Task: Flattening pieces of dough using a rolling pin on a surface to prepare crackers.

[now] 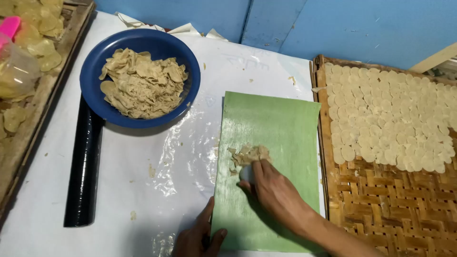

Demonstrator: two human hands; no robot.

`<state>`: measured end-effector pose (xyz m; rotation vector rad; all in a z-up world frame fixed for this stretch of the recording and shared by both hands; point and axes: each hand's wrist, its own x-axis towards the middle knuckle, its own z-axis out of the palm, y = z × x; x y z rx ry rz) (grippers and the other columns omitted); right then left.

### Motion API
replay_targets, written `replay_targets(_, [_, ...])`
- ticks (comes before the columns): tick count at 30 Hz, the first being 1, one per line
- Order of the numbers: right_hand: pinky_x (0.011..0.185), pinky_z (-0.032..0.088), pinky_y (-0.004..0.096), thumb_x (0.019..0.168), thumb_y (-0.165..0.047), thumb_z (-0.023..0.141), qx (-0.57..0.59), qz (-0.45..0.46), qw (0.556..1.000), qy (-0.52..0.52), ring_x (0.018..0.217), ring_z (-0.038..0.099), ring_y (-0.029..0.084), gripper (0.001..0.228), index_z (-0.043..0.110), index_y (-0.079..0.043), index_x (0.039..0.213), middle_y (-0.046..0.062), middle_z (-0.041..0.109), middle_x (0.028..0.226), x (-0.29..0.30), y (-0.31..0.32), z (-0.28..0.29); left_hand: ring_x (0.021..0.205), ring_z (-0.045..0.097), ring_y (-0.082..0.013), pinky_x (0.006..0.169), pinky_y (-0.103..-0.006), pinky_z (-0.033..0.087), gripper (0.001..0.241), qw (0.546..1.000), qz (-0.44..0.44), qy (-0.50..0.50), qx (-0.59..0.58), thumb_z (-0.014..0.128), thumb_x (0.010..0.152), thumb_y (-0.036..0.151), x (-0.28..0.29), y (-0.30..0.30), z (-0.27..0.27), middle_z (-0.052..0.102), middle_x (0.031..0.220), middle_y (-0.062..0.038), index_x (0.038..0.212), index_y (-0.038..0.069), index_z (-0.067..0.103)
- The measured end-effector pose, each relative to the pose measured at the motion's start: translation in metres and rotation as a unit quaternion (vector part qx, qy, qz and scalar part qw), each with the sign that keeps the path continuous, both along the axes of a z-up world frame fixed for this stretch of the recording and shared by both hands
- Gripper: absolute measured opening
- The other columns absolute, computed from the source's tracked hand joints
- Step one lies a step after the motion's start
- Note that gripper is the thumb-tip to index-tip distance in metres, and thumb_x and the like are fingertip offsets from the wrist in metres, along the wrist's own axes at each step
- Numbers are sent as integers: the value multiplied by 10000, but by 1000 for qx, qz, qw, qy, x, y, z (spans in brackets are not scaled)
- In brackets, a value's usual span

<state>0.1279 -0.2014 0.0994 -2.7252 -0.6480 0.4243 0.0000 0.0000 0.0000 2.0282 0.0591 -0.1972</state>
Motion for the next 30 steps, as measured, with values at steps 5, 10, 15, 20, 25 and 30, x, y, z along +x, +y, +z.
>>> replay_targets(5, [545, 653, 341, 1078, -429, 402, -59, -11, 998, 5, 650, 660, 252, 416, 498, -26, 1114, 134, 627, 899, 0, 21, 28, 572, 727, -103, 547, -264, 573, 912, 997, -37, 38, -59, 448, 862, 698, 8, 3, 17, 805, 815, -13, 1576, 148, 307])
replay_targets(10, [426, 583, 370, 1066, -425, 515, -58, 61, 996, -40, 555, 633, 275, 411, 484, -15, 1087, 175, 620, 870, -2, 37, 9, 616, 778, -115, 569, -263, 582, 924, 997, -42, 8, -65, 450, 879, 711, 5, 1, -7, 855, 869, -44, 1566, 110, 311])
replay_targets(15, [401, 619, 371, 1075, -466, 381, -63, -57, 996, -34, 495, 686, 296, 502, 461, 23, 1158, 195, 709, 773, 48, 30, 16, 501, 685, -106, 493, -248, 534, 855, 996, -44, 29, -69, 505, 874, 610, 7, 5, 17, 776, 647, 4, 1588, 180, 315])
replay_targets(20, [346, 582, 344, 1080, -382, 468, -82, -184, 969, -144, 447, 638, 240, 393, 428, -19, 1225, 195, 698, 792, 82, -36, 44, 442, 632, -55, 470, -196, 462, 884, 992, -39, 31, -112, 520, 859, 649, 9, 10, 23, 819, 646, 19, 1579, 171, 337])
replay_targets(25, [575, 635, 504, 1105, -300, 512, -154, -256, 922, -246, 750, 667, 413, 465, 547, 95, 1350, 298, 609, 1033, 118, -132, 23, 526, 674, -20, 519, -165, 484, 936, 989, -56, 48, -132, 540, 845, 716, 3, 17, -2, 886, 886, -6, 1561, 144, 351])
replay_targets(30, [872, 579, 630, 1070, -321, 450, -193, -294, 919, -176, 1197, 526, 527, 593, 392, -53, 1595, 385, 459, 1396, 106, -126, 26, 864, 827, -147, 793, -310, 650, 813, 986, -145, 72, 40, 684, 921, 594, -8, 40, -63, 808, 1080, -45, 1567, 246, 336])
